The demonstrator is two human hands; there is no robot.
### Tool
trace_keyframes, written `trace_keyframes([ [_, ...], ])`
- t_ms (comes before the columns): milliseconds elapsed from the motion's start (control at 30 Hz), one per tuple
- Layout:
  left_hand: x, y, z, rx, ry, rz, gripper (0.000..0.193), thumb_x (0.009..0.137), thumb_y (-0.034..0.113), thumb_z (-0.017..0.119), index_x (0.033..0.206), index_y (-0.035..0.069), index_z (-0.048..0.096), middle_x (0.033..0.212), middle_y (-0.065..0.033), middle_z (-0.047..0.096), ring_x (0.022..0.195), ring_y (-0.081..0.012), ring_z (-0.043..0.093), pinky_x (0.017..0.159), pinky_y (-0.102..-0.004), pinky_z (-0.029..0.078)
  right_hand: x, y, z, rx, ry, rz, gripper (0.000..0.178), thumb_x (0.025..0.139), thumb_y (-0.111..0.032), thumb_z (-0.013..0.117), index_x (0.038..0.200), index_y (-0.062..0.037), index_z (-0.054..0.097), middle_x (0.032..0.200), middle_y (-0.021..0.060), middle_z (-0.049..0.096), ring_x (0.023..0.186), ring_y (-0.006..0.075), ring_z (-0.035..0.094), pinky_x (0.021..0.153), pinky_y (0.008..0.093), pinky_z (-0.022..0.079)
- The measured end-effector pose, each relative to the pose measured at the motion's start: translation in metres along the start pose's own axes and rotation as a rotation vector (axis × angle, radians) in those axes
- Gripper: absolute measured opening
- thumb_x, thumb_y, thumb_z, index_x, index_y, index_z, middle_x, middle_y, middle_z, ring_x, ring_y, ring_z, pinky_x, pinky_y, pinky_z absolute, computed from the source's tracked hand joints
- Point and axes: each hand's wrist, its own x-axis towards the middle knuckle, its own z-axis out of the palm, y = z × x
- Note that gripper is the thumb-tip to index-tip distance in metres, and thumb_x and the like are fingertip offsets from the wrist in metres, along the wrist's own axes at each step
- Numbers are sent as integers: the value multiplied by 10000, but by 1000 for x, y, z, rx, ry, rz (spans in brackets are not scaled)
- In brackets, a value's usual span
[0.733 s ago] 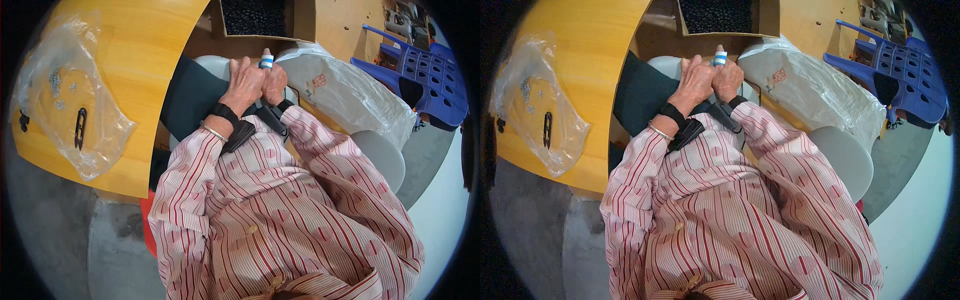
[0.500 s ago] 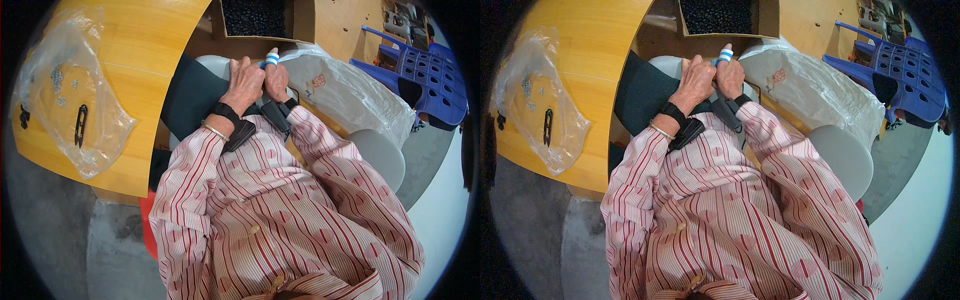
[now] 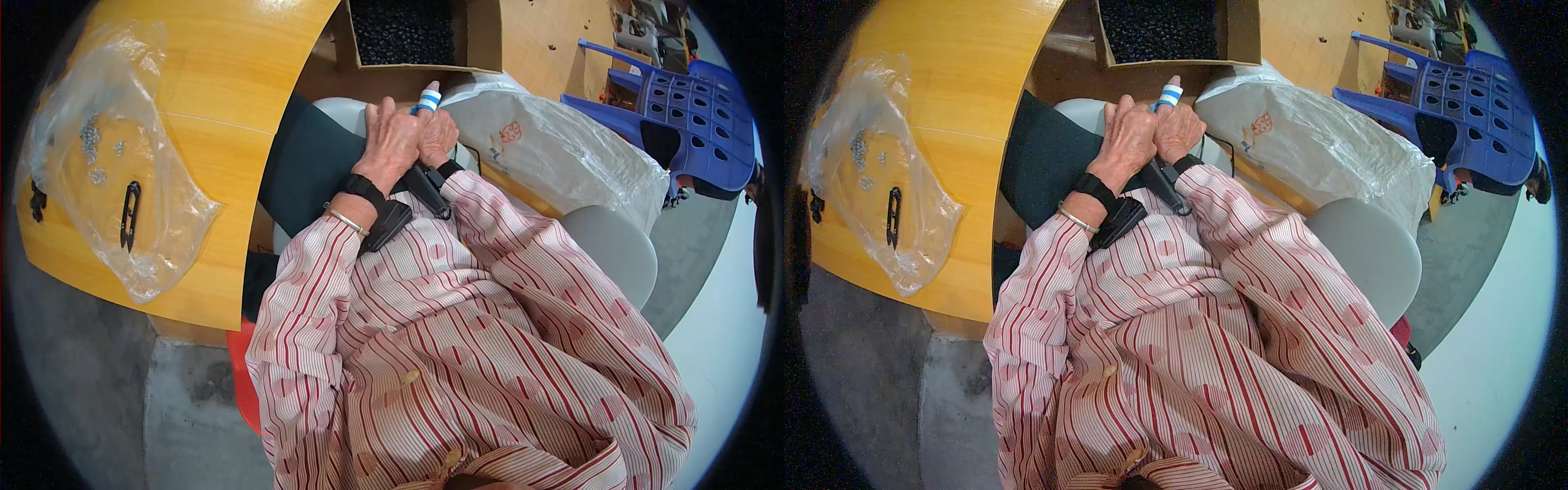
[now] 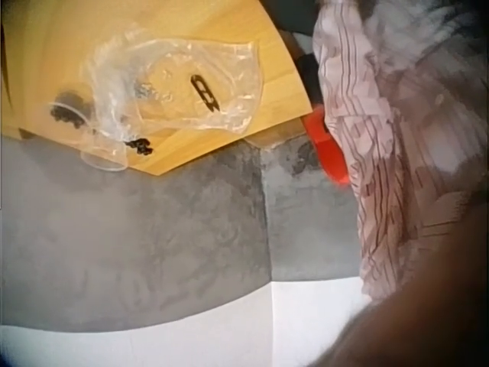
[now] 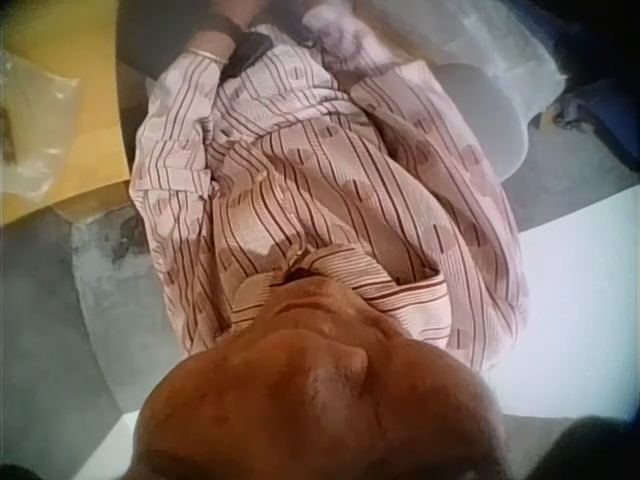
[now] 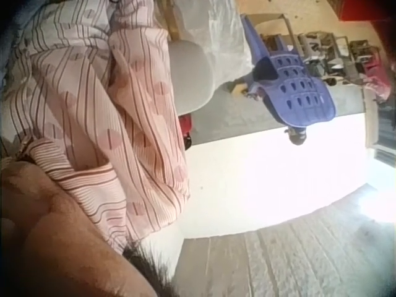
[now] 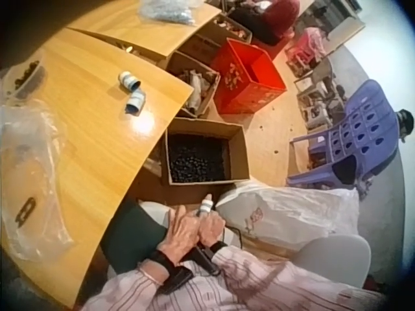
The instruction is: The person trims small black plastic pieces using shears and inserts small metal components into the black plastic pieces by hand.
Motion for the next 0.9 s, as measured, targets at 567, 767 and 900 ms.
trace_keyframes([
  [567, 6, -4, 8, 86, -70, 41, 530, 789, 163, 628, 1298, 169, 477, 843, -89, 661, 956, -283, 499, 778, -450, 319, 1, 3, 1, -73, -16, -53, 380, 793, -372, 513, 638, -54, 653, 717, 185, 641, 679, 365, 626, 620, 472, 440],
  [767, 3, -3, 10, 70, -48, 24, 492, 749, 106, 646, 1218, 129, 497, 847, -96, 652, 939, -277, 504, 786, -435, 327, -5, -4, -3, -116, 16, -73, 335, 765, -358, 565, 611, -74, 657, 662, 152, 643, 622, 316, 634, 549, 437, 438],
  [900, 2, -2, 9, 56, -21, 33, 246, 692, 58, 683, 937, 66, 685, 857, -103, 647, 941, -272, 502, 796, -421, 331, -4, -3, -4, -126, -2, -28, 327, 764, -356, 576, 624, -75, 665, 650, 143, 639, 627, 318, 635, 554, 432, 443],
])
